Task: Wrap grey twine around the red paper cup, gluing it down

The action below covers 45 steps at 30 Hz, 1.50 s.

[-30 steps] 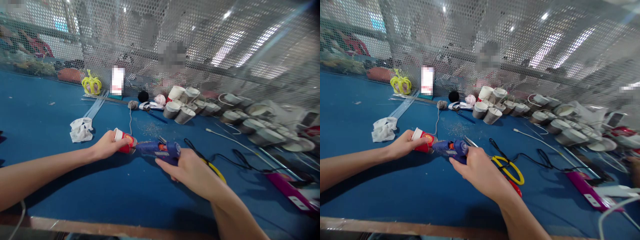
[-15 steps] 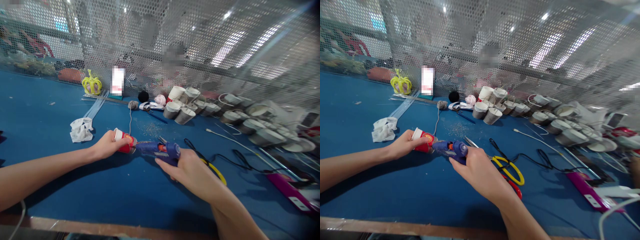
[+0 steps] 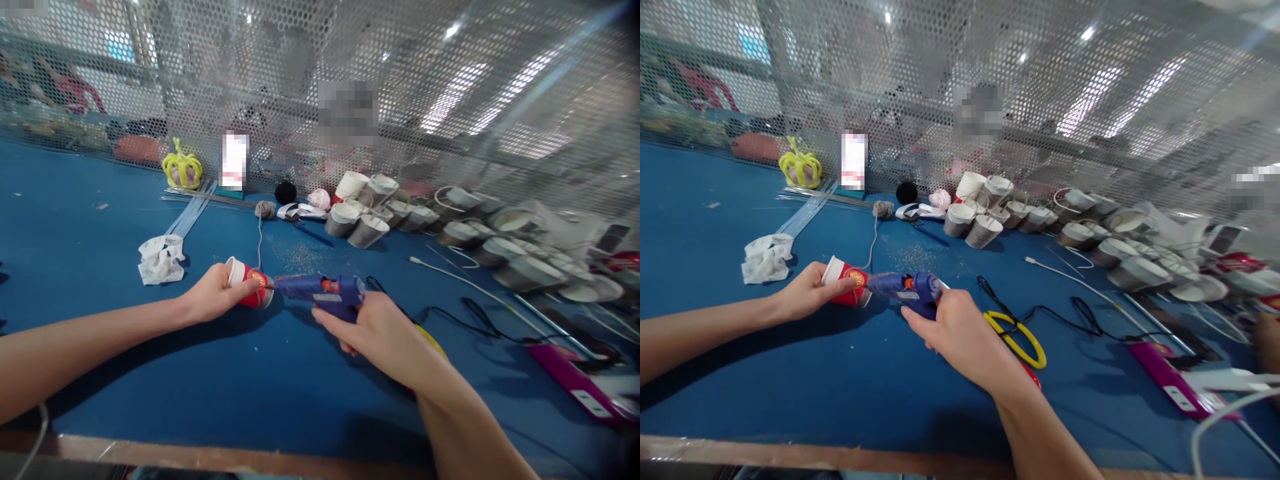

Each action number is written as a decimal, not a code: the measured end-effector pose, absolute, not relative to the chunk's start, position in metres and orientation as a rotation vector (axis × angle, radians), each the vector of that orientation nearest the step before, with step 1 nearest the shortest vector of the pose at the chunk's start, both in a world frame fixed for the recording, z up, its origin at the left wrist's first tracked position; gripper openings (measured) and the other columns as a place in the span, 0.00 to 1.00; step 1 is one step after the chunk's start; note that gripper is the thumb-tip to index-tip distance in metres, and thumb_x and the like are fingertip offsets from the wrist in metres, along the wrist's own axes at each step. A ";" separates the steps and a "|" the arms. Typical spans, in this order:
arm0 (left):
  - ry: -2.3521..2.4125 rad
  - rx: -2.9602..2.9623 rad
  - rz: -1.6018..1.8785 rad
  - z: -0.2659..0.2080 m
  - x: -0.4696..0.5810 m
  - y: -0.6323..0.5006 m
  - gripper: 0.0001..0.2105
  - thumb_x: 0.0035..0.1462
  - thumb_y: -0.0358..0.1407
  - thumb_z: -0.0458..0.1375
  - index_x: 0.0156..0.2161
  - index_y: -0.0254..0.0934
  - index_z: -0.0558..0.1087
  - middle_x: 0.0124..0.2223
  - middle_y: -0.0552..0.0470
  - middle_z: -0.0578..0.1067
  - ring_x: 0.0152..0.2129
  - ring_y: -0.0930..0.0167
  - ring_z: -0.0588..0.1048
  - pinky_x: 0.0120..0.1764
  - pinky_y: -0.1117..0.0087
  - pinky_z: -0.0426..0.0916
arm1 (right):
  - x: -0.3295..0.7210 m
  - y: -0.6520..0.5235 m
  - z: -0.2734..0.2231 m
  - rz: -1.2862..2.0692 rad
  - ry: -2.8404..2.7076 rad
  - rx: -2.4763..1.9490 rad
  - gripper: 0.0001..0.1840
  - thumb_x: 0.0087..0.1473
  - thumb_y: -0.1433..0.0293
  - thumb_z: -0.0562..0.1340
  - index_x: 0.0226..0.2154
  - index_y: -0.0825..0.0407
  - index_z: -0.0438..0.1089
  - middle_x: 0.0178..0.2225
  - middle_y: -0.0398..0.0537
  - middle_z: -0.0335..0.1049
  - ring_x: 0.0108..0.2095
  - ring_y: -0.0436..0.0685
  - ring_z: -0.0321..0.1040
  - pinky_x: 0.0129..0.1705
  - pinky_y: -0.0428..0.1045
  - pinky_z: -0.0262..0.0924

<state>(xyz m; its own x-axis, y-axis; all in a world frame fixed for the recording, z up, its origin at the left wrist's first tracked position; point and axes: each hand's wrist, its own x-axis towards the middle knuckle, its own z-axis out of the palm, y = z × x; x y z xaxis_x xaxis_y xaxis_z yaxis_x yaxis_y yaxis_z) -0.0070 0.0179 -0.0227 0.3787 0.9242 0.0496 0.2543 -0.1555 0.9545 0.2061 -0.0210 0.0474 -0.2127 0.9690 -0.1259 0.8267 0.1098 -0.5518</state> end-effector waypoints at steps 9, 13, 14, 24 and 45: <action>1.053 1.835 0.844 -0.022 -0.007 0.012 0.16 0.52 0.40 0.49 0.21 0.32 0.66 0.19 0.58 0.61 0.16 0.79 0.57 0.18 0.79 0.53 | 0.208 -0.012 0.044 0.842 -2.090 -1.742 0.19 0.46 0.60 0.56 0.12 0.52 0.58 0.10 0.41 0.61 0.13 0.48 0.60 0.18 0.43 0.56; 1.114 1.893 0.835 -0.024 -0.008 0.011 0.16 0.52 0.41 0.49 0.19 0.32 0.62 0.18 0.59 0.57 0.16 0.79 0.54 0.18 0.79 0.51 | 0.207 -0.009 0.043 0.907 -2.053 -1.743 0.17 0.46 0.61 0.56 0.14 0.53 0.59 0.10 0.40 0.61 0.13 0.48 0.59 0.18 0.43 0.55; 1.130 1.910 0.834 -0.024 -0.008 0.011 0.16 0.52 0.42 0.49 0.19 0.32 0.62 0.17 0.59 0.56 0.16 0.79 0.53 0.17 0.79 0.50 | 0.207 -0.008 0.043 0.917 -2.053 -1.739 0.17 0.46 0.61 0.56 0.15 0.53 0.59 0.10 0.41 0.61 0.14 0.48 0.59 0.18 0.43 0.55; 1.066 1.842 0.851 -0.021 -0.007 0.010 0.16 0.51 0.41 0.50 0.19 0.31 0.64 0.18 0.58 0.58 0.17 0.79 0.55 0.18 0.79 0.52 | 0.217 0.014 0.035 0.844 -1.828 -1.631 0.11 0.45 0.63 0.58 0.23 0.54 0.62 0.15 0.40 0.62 0.16 0.47 0.59 0.20 0.44 0.56; 0.954 1.925 0.887 -0.019 -0.004 0.002 0.16 0.52 0.39 0.50 0.18 0.32 0.62 0.17 0.59 0.56 0.16 0.79 0.53 0.17 0.79 0.49 | 0.229 0.080 0.013 0.379 -1.752 -2.137 0.14 0.52 0.67 0.55 0.37 0.60 0.68 0.45 0.63 0.62 0.49 0.66 0.55 0.45 0.56 0.51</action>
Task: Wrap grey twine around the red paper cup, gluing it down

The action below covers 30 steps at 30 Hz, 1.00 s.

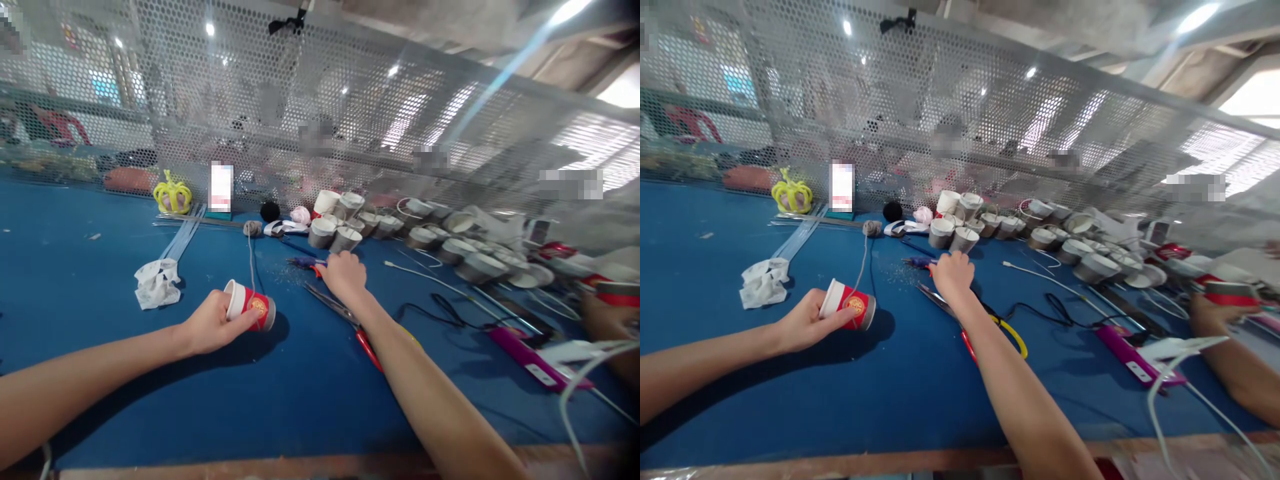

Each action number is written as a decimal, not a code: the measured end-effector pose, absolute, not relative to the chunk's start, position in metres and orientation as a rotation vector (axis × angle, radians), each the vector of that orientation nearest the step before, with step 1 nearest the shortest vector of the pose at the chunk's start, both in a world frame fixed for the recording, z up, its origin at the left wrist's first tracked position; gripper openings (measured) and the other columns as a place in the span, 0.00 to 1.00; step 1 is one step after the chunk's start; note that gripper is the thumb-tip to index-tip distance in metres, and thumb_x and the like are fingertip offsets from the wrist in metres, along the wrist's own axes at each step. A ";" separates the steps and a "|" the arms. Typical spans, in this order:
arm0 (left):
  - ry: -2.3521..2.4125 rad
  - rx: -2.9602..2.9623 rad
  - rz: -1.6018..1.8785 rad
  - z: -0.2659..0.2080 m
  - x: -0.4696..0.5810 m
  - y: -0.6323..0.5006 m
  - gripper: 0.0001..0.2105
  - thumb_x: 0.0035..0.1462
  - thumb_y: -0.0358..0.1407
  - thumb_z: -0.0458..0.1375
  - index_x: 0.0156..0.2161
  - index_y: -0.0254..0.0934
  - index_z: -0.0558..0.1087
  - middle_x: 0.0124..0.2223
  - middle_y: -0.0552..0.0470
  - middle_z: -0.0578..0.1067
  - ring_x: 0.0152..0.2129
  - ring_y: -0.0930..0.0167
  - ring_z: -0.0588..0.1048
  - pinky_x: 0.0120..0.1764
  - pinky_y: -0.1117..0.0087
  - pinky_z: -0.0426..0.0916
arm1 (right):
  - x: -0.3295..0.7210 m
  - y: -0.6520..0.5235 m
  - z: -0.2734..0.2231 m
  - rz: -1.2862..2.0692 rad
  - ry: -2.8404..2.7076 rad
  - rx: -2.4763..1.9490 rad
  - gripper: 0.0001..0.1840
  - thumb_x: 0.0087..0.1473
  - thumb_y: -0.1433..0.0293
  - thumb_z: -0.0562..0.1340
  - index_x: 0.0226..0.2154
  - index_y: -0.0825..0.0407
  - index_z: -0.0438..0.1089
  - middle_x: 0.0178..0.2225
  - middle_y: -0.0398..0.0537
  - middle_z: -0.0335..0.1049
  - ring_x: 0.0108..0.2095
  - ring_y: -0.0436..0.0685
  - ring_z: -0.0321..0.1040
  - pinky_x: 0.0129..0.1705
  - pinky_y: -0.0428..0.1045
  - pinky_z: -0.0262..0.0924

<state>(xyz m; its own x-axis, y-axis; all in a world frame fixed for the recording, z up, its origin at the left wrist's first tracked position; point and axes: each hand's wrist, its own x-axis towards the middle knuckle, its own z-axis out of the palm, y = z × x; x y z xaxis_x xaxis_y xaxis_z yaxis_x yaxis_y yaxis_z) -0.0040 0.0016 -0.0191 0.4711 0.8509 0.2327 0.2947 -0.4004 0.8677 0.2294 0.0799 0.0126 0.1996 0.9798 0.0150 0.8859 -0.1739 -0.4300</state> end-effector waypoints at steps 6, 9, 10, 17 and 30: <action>0.865 2.104 0.892 -0.021 -0.005 -0.001 0.13 0.53 0.36 0.49 0.20 0.32 0.63 0.17 0.59 0.57 0.15 0.80 0.54 0.17 0.79 0.50 | 0.176 0.036 0.018 1.024 -2.111 -1.565 0.26 0.51 0.52 0.47 0.28 0.52 0.72 0.30 0.47 0.72 0.34 0.54 0.67 0.36 0.47 0.58; 0.775 2.239 0.864 -0.021 -0.006 -0.002 0.13 0.53 0.33 0.49 0.19 0.32 0.63 0.17 0.59 0.57 0.14 0.80 0.55 0.18 0.78 0.51 | 0.158 0.020 0.013 1.299 -2.064 -1.301 0.25 0.52 0.53 0.48 0.31 0.53 0.71 0.30 0.45 0.72 0.33 0.52 0.67 0.34 0.46 0.60; 0.758 2.266 0.850 -0.021 -0.006 -0.002 0.13 0.52 0.33 0.49 0.18 0.32 0.62 0.17 0.60 0.57 0.14 0.81 0.55 0.18 0.78 0.50 | 0.155 0.016 0.011 1.369 -1.965 -1.213 0.21 0.51 0.55 0.52 0.32 0.53 0.70 0.31 0.45 0.72 0.33 0.51 0.66 0.34 0.46 0.60; 0.862 1.866 0.759 -0.018 -0.003 -0.003 0.15 0.51 0.39 0.50 0.19 0.31 0.64 0.16 0.60 0.56 0.14 0.80 0.52 0.17 0.78 0.48 | 0.156 0.009 0.013 1.431 -1.487 -1.035 0.07 0.41 0.67 0.63 0.22 0.54 0.68 0.22 0.39 0.66 0.23 0.46 0.61 0.29 0.44 0.57; 0.939 1.262 0.723 -0.010 0.002 -0.001 0.13 0.43 0.41 0.57 0.19 0.31 0.66 0.16 0.58 0.65 0.14 0.80 0.58 0.19 0.78 0.51 | 0.178 0.015 0.022 0.912 -1.563 -1.076 0.09 0.46 0.65 0.60 0.22 0.53 0.65 0.22 0.42 0.67 0.23 0.47 0.59 0.28 0.45 0.55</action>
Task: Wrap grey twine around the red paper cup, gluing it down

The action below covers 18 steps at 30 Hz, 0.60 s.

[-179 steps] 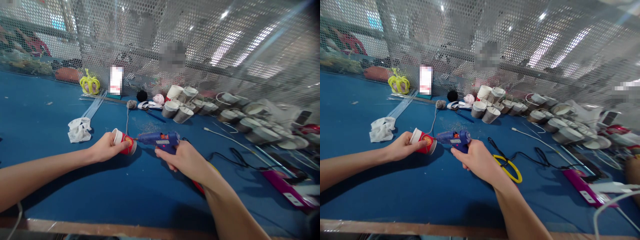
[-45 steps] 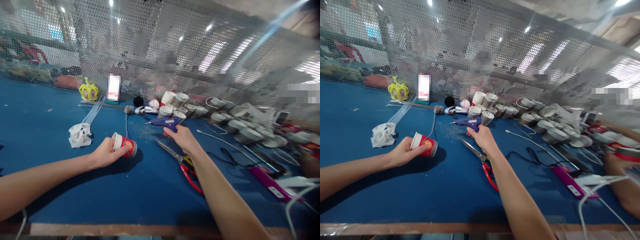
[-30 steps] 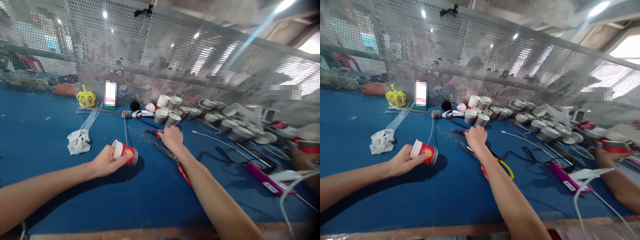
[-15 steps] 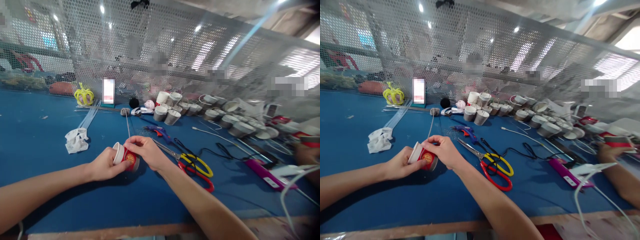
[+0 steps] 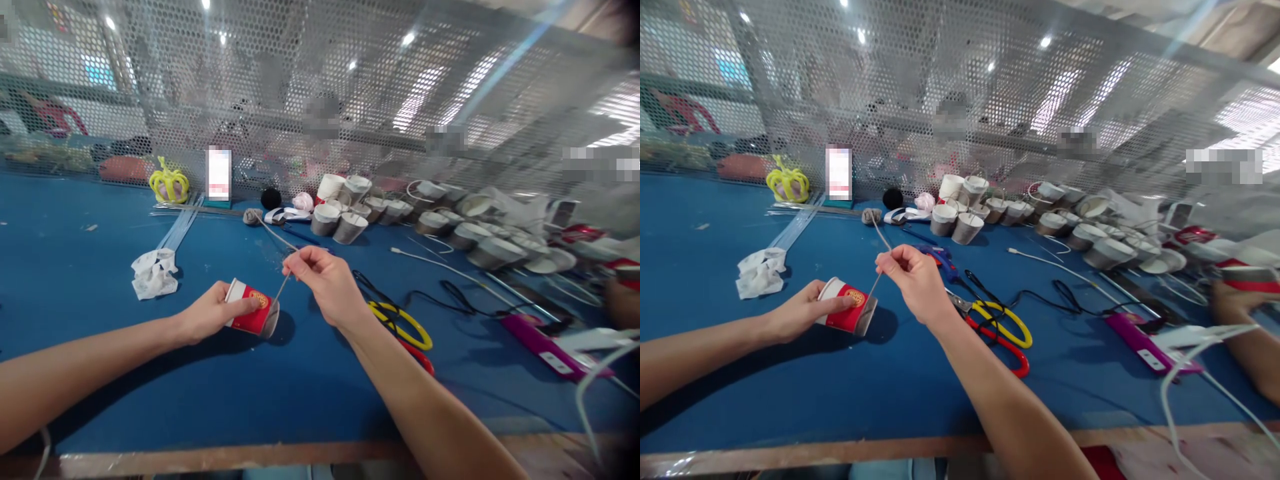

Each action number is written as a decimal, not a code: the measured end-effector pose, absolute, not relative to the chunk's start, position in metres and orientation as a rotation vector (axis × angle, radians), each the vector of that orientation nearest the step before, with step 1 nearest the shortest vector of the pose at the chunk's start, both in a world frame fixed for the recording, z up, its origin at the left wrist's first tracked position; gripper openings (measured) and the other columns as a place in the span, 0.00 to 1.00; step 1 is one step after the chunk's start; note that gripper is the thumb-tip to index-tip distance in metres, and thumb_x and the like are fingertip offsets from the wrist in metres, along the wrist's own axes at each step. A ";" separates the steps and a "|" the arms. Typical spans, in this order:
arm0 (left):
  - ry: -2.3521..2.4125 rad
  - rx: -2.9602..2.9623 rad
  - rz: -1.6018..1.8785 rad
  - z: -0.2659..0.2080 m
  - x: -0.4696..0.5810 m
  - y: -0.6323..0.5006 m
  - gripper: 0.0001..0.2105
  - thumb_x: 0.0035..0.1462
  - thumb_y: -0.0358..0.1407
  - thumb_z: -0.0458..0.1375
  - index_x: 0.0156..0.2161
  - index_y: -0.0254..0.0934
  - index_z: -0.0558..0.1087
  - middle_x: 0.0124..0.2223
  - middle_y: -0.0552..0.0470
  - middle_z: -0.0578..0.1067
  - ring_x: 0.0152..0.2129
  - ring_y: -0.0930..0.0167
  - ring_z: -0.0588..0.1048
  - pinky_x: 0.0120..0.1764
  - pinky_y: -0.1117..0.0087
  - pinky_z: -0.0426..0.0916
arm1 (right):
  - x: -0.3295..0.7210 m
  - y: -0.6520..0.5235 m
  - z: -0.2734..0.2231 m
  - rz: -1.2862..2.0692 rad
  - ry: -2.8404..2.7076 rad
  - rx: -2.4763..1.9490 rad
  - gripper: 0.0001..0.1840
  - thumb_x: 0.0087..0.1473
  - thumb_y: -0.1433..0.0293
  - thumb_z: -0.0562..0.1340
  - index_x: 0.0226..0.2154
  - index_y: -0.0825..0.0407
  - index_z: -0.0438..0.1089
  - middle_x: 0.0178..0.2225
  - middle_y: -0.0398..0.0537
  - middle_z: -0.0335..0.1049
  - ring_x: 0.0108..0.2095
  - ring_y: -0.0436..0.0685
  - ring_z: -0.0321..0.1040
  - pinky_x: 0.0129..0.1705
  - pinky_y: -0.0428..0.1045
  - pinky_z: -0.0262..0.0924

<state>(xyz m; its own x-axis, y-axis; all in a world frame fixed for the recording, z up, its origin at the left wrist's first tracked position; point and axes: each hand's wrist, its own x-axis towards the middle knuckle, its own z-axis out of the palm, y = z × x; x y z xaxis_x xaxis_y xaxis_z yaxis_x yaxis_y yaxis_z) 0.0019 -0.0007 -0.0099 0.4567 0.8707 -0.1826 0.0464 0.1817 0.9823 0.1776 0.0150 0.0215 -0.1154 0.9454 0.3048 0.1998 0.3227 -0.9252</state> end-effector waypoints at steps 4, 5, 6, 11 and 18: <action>0.947 1.284 0.709 -0.008 0.002 -0.002 0.12 0.43 0.40 0.57 0.19 0.31 0.65 0.16 0.59 0.64 0.14 0.80 0.58 0.19 0.78 0.51 | 0.179 0.016 0.022 0.792 -1.628 -1.127 0.10 0.47 0.65 0.58 0.21 0.53 0.64 0.22 0.43 0.67 0.24 0.48 0.61 0.28 0.46 0.56; 0.948 1.289 0.705 -0.008 0.002 -0.002 0.12 0.43 0.40 0.57 0.19 0.31 0.65 0.16 0.59 0.64 0.14 0.80 0.58 0.19 0.78 0.51 | 0.179 0.015 0.023 0.777 -1.639 -1.134 0.10 0.47 0.64 0.58 0.21 0.53 0.64 0.22 0.43 0.67 0.24 0.48 0.61 0.28 0.46 0.56; 0.949 1.291 0.701 -0.008 0.002 -0.002 0.12 0.43 0.40 0.57 0.19 0.31 0.65 0.16 0.59 0.64 0.14 0.80 0.58 0.19 0.78 0.51 | 0.179 0.015 0.023 0.767 -1.647 -1.135 0.10 0.48 0.64 0.57 0.21 0.53 0.63 0.22 0.43 0.67 0.24 0.48 0.61 0.28 0.46 0.56; 0.964 1.316 0.681 -0.008 0.003 -0.002 0.13 0.43 0.40 0.56 0.19 0.31 0.65 0.16 0.59 0.63 0.14 0.80 0.57 0.19 0.78 0.50 | 0.181 0.016 0.023 0.729 -1.691 -1.149 0.10 0.48 0.65 0.57 0.21 0.53 0.63 0.21 0.42 0.66 0.23 0.48 0.59 0.28 0.45 0.55; 0.867 1.396 0.685 -0.011 0.001 -0.006 0.14 0.46 0.40 0.55 0.18 0.31 0.64 0.16 0.59 0.60 0.15 0.80 0.55 0.18 0.78 0.49 | 0.180 0.021 0.017 0.717 -1.747 -1.212 0.11 0.48 0.64 0.57 0.20 0.53 0.62 0.20 0.42 0.65 0.22 0.48 0.59 0.26 0.45 0.54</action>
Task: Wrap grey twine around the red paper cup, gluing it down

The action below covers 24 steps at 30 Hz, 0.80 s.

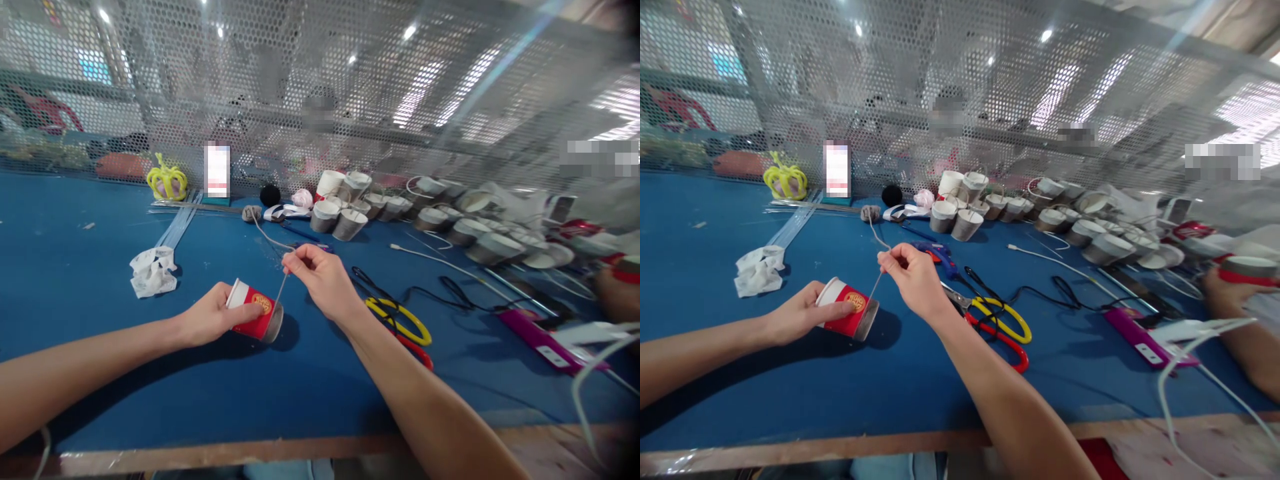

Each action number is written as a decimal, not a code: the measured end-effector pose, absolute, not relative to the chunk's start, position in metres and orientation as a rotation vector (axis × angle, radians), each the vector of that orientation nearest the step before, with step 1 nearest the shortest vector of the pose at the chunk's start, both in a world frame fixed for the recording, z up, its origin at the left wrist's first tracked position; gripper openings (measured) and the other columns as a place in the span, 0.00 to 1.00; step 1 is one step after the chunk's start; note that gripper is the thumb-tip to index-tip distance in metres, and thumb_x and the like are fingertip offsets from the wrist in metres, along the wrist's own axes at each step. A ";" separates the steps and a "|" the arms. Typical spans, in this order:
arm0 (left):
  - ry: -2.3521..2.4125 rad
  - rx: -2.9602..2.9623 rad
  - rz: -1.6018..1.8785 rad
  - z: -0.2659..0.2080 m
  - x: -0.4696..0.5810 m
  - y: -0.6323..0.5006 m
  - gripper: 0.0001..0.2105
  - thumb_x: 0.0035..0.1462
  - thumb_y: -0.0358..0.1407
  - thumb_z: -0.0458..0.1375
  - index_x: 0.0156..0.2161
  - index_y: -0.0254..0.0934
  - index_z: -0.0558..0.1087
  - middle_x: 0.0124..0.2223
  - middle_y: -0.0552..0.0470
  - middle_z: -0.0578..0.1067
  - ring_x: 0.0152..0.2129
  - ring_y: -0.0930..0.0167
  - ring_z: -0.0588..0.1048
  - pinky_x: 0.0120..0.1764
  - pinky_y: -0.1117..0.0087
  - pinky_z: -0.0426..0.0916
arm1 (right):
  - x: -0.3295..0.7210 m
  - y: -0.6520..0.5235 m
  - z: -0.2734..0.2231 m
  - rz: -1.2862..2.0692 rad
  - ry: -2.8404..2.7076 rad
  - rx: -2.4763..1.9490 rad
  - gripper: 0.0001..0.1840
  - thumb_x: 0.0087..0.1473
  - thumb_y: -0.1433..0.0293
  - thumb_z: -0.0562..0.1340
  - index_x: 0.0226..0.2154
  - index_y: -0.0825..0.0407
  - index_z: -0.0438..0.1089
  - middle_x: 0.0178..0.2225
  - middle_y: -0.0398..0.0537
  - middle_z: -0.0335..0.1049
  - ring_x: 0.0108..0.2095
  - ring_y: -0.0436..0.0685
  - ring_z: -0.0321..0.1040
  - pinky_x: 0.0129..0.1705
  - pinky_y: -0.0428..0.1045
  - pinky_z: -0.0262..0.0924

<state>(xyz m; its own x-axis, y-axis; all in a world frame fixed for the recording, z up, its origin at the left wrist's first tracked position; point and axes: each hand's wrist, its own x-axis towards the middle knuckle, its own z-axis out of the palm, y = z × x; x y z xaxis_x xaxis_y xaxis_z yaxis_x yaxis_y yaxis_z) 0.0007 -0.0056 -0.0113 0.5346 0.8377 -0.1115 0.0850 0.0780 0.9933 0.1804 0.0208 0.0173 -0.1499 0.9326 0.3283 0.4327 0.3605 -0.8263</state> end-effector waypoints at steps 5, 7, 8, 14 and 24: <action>0.844 1.421 0.697 -0.011 0.001 -0.008 0.14 0.47 0.40 0.55 0.19 0.31 0.65 0.16 0.58 0.61 0.15 0.80 0.55 0.18 0.78 0.51 | 0.178 0.021 0.017 0.744 -1.778 -1.247 0.11 0.48 0.64 0.56 0.20 0.53 0.62 0.21 0.43 0.66 0.22 0.48 0.59 0.26 0.45 0.54; 0.843 1.430 0.708 -0.010 0.000 -0.010 0.14 0.47 0.40 0.55 0.19 0.31 0.66 0.16 0.58 0.61 0.15 0.80 0.55 0.18 0.79 0.52 | 0.178 0.021 0.017 0.756 -1.784 -1.261 0.11 0.48 0.64 0.56 0.20 0.53 0.61 0.21 0.43 0.66 0.22 0.48 0.60 0.26 0.45 0.54; 0.845 1.435 0.713 -0.010 0.000 -0.010 0.14 0.47 0.40 0.55 0.19 0.31 0.66 0.17 0.58 0.62 0.15 0.80 0.56 0.18 0.79 0.52 | 0.178 0.021 0.017 0.759 -1.789 -1.276 0.11 0.48 0.64 0.56 0.20 0.53 0.61 0.20 0.43 0.66 0.21 0.48 0.59 0.25 0.45 0.54; 0.842 1.481 0.724 -0.009 -0.002 -0.013 0.13 0.46 0.40 0.55 0.21 0.30 0.68 0.18 0.57 0.63 0.15 0.79 0.57 0.18 0.79 0.53 | 0.176 0.019 0.015 0.768 -1.841 -1.315 0.12 0.49 0.63 0.55 0.20 0.53 0.61 0.20 0.42 0.65 0.17 0.46 0.55 0.21 0.44 0.51; 0.820 1.597 0.725 -0.007 -0.004 -0.016 0.13 0.48 0.40 0.53 0.20 0.31 0.65 0.17 0.58 0.59 0.14 0.80 0.54 0.16 0.79 0.51 | 0.174 0.018 0.012 0.781 -1.950 -1.325 0.12 0.50 0.64 0.55 0.21 0.54 0.63 0.21 0.44 0.67 0.21 0.48 0.59 0.25 0.45 0.54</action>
